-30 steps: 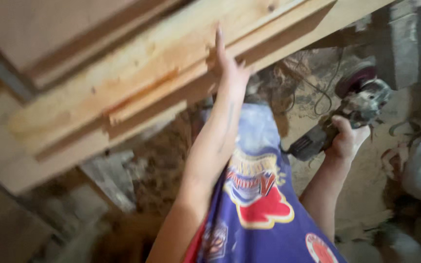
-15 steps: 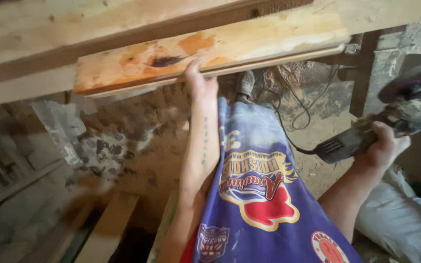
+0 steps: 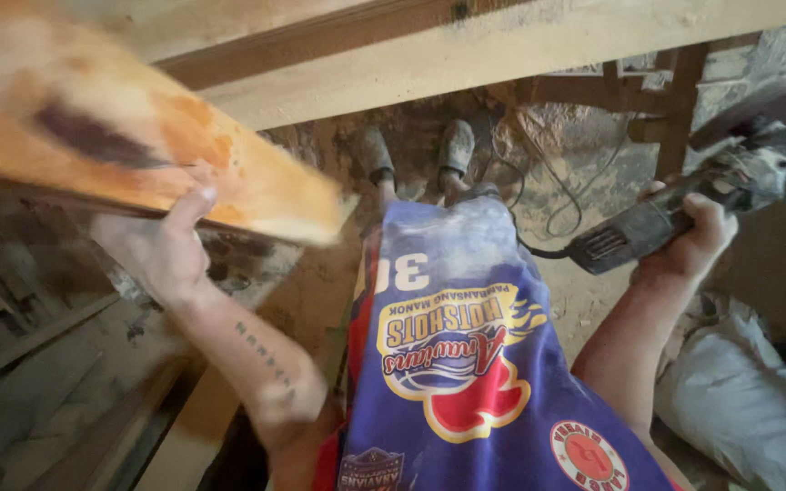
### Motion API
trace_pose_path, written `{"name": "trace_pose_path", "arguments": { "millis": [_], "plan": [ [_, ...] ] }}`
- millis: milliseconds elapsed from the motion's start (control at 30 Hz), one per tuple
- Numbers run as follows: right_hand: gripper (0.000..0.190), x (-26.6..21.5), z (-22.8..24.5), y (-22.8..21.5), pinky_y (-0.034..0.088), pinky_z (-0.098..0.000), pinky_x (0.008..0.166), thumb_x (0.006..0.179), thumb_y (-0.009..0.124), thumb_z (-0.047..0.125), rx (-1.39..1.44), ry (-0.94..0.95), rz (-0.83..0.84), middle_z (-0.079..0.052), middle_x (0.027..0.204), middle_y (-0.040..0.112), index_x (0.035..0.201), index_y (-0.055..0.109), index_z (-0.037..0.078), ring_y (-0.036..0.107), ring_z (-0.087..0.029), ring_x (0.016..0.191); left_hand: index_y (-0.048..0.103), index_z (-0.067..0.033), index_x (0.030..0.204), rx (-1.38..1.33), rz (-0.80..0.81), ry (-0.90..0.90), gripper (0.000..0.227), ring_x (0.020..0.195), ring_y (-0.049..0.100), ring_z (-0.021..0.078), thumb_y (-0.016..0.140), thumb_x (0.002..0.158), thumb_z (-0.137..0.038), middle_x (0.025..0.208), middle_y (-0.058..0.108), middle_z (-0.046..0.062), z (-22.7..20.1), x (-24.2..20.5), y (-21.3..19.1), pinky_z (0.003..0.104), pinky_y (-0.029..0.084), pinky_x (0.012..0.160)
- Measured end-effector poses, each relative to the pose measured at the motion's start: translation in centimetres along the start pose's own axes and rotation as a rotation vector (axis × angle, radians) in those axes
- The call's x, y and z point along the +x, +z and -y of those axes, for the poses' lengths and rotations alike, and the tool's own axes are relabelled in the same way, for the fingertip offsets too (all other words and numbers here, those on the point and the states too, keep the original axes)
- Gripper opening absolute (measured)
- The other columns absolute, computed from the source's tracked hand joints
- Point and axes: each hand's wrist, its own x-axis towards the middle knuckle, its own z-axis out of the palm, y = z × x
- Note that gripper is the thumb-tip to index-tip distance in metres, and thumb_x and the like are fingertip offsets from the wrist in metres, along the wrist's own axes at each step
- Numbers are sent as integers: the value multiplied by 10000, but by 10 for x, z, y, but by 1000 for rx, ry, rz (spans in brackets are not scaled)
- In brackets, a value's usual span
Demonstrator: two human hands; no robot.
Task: The person sands the edge and underside of a wooden board using an angle grinder while holding the board in place with their other hand.
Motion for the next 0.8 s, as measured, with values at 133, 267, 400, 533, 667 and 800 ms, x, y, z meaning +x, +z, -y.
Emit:
{"name": "trace_pose_path", "arguments": {
  "millis": [133, 267, 400, 533, 667, 800],
  "plan": [
    [456, -4, -6, 24, 621, -478, 776, 880, 606, 28, -14, -35, 69, -214, 1052, 630, 1308, 514, -99, 692, -347, 827, 678, 37, 1256, 715, 416, 665, 451, 1092, 746, 287, 866, 850, 97, 1179, 741, 203, -21, -12, 20, 443, 611, 983],
    [472, -11, 0, 28, 628, -466, 782, 889, 588, 13, -68, -39, 116, -221, 1023, 634, 1335, 524, -125, 677, -328, 813, 703, -125, 1244, 1011, 629, 630, 374, 840, 721, 228, 826, 891, -121, 1010, 759, 100, 19, -11, 82, 354, 583, 648],
    [475, -28, 2, 26, 634, -460, 784, 900, 594, 20, -122, -69, 114, -210, 1029, 635, 1349, 515, -113, 674, -316, 818, 707, -112, 1098, 1023, 721, 915, 372, 800, 739, 244, 737, 730, -72, 943, 761, 67, 68, 4, 137, 395, 583, 614],
    [465, -45, -3, 40, 628, -450, 783, 898, 591, 32, -155, -92, 65, -218, 1051, 647, 1332, 512, -113, 680, -316, 811, 684, -99, 1096, 814, 745, 957, 408, 873, 740, 309, 734, 693, -130, 1003, 755, 109, 92, 47, 160, 439, 595, 721],
    [473, -62, -20, 79, 633, -442, 756, 874, 612, 43, -202, -103, -29, -195, 1046, 647, 1320, 532, -93, 680, -313, 824, 692, -88, 1122, 771, 818, 831, 393, 871, 735, 321, 757, 734, -108, 1046, 765, 120, 117, 73, 163, 455, 590, 732],
    [492, -76, -32, 131, 615, -402, 741, 863, 614, 53, -277, -107, -30, -195, 989, 648, 1322, 562, -114, 681, -290, 780, 675, -84, 1192, 715, 810, 827, 479, 1005, 696, 314, 761, 720, -66, 1139, 755, 134, 151, 78, 171, 442, 575, 882]
  ]
}}
